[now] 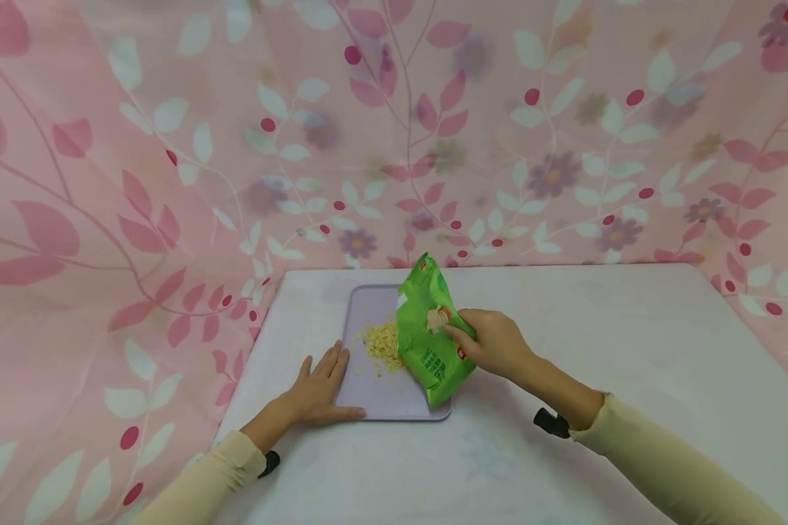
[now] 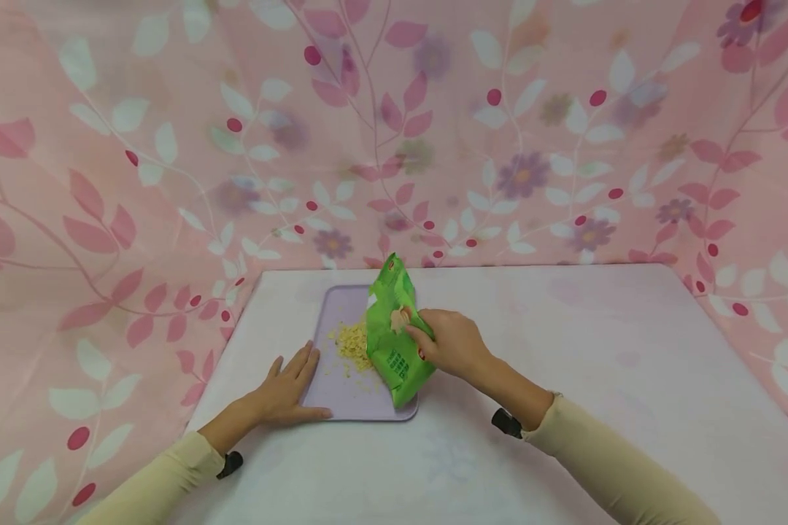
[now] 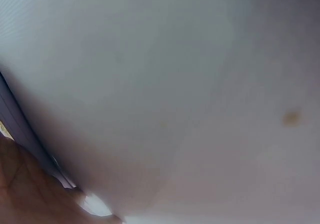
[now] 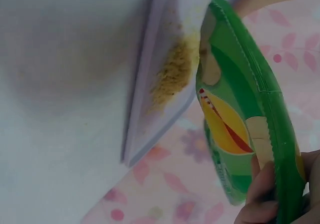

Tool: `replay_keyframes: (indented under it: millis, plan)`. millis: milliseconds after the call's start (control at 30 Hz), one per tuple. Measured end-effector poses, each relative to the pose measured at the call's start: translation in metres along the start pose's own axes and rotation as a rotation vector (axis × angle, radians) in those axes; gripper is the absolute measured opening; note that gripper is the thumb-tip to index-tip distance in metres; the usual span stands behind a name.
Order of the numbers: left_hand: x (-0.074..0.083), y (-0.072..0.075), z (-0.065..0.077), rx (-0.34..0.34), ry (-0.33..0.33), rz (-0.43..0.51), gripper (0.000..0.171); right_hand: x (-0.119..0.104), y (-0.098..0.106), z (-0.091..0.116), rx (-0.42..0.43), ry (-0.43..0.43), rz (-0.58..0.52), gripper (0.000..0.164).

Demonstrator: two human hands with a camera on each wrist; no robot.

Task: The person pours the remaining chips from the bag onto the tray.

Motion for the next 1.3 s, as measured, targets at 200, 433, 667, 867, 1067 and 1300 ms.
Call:
replay_keyframes:
  millis: [200,433,667,867,1067,1300]
  plan:
    - [-0.002,-0.002,0.000,-0.008,0.007,-0.012,0.124,0.006,-0.006,0.000,-0.010,-0.019,0.008,0.034]
    - [-0.003,-0.004,-0.002,-0.006,0.006,-0.016,0.124,0.003,0.020,-0.002,0.189,0.028,-0.095,0.019]
    - [-0.003,0.002,-0.001,-0.007,0.011,-0.001,0.124,-0.005,0.018,-0.004,0.174,0.071,-0.079,0.026]
    - [-0.001,0.001,-0.001,-0.005,0.000,0.003,0.124,0.001,-0.006,0.002,0.021,0.016,0.023,0.031]
    - [-0.002,-0.001,0.000,-0.020,0.022,0.006,0.125,0.005,-0.006,0.003,0.026,0.002,0.012,0.030]
    - [-0.001,0.001,0.001,-0.022,0.017,0.008,0.124,0.002,0.027,0.004,0.345,0.084,-0.141,0.010]
Point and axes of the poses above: each hand's wrist, its own z-axis away from the middle knuckle, its own y-axis out of the back of the hand, x = y × z, the point moved 8 cm from there along -z, towards the middle knuckle, and after that the axes turned 6 degrees about -y, right-handed, at the moved point
